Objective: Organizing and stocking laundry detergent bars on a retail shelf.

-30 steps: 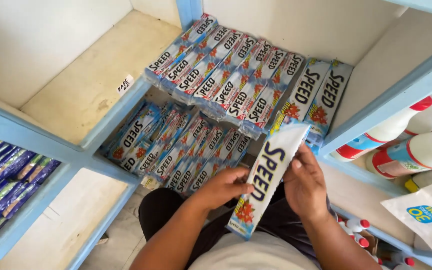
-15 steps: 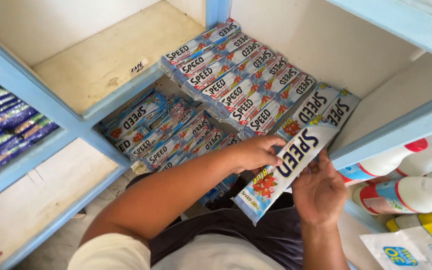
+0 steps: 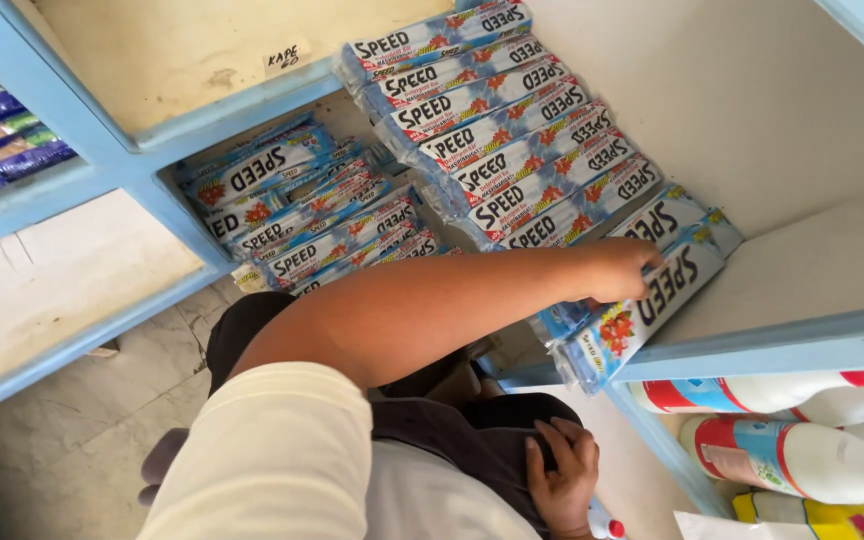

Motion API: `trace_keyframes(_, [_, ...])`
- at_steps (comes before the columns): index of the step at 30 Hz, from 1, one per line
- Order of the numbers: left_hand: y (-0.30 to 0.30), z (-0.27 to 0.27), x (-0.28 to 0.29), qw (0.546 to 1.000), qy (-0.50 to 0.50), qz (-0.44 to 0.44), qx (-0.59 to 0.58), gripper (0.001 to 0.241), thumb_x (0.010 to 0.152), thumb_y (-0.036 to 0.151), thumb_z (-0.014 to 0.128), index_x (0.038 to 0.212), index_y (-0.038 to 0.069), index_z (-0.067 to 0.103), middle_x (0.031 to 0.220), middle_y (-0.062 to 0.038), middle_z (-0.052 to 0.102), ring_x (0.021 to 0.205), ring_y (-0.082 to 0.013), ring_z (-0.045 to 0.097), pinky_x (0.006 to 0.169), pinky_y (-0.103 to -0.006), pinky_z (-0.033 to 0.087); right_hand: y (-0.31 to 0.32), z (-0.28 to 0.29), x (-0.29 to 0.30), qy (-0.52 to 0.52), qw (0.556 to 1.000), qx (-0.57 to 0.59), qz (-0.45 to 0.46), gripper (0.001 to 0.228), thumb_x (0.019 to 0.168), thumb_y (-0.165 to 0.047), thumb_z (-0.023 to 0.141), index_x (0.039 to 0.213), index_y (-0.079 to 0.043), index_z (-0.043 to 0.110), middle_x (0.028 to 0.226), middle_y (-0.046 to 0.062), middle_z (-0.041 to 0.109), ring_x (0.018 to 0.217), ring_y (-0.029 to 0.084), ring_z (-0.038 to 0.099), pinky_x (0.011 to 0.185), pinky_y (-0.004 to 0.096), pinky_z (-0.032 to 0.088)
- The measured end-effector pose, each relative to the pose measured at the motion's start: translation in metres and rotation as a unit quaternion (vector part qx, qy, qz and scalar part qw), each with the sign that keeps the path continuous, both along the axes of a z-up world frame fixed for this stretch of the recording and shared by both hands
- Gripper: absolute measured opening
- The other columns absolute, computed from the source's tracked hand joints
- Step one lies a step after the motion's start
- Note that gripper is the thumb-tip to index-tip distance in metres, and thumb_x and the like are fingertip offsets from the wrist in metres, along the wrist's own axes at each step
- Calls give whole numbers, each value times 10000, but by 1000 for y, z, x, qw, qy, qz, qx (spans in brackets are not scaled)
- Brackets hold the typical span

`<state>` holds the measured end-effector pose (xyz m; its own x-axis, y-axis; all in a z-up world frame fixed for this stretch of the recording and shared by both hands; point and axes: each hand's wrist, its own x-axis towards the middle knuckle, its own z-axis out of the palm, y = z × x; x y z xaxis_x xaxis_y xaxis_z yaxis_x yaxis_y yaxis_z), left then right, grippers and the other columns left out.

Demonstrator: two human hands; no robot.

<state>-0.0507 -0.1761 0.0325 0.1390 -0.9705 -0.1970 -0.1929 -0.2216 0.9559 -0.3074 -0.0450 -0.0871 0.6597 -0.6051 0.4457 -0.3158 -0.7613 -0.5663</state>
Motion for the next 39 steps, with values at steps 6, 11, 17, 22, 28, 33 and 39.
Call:
trace_keyframes(6, [-71,-23,-6,992,-113,4,-53,449,832,113,713,1277,122,654,1075,-179,736,768,-330,777,506,-421,626,-1,6,3,2,999,-43,-6,277,789,-46,762,1064,-66,740,1059,111,653,1000,298,644,886,391,514])
trace_keyframes(11, [-73,-11,-4,992,-122,6,-36,500,850,110,696,1338,135,589,1156,-182,709,809,-362,785,519,-443,637,-7,-3,-2,-16,1000,-6,-15,272,797,-28,742,1067,-56,735,1064,111,652,1007,287,654,887,374,523])
trace_keyframes(17, [-68,3,-1,996,-94,8,-3,539,835,60,686,1349,150,549,1229,-153,628,918,-366,740,545,-451,640,-7,0,-2,-10,1000,-12,-22,264,791,-31,742,1054,-55,742,1055,111,657,1009,294,654,886,385,514])
trace_keyframes(22, [-90,2,-6,978,-209,-16,-15,427,887,46,615,1312,81,588,1196,-193,686,974,-373,768,636,-449,645,-7,1,2,-21,999,-11,-22,251,788,-40,742,1038,-59,744,1041,105,662,988,288,655,874,381,515])
trace_keyframes(28, [-67,21,-12,936,-347,-31,-47,354,921,63,591,1273,73,618,1167,-198,720,1070,-370,710,817,-473,590,-10,-8,-3,-37,999,-5,-33,245,794,-40,731,1037,-56,746,1033,103,668,977,282,662,859,377,521])
trace_keyframes(33, [-27,52,-13,884,-461,-78,-8,350,893,100,624,1237,124,683,1174,-129,719,1089,-336,709,798,-467,612,-10,-7,-5,-31,999,8,-31,224,805,-25,727,1028,-41,743,1027,116,666,966,293,663,855,382,528])
trace_keyframes(39, [23,57,31,860,-483,-36,-159,337,932,113,603,1255,188,663,1073,-114,742,970,-314,730,697,-491,583,-8,-9,-10,-53,999,9,-6,193,849,12,708,1038,-22,729,1025,132,650,990,300,674,890,379,544])
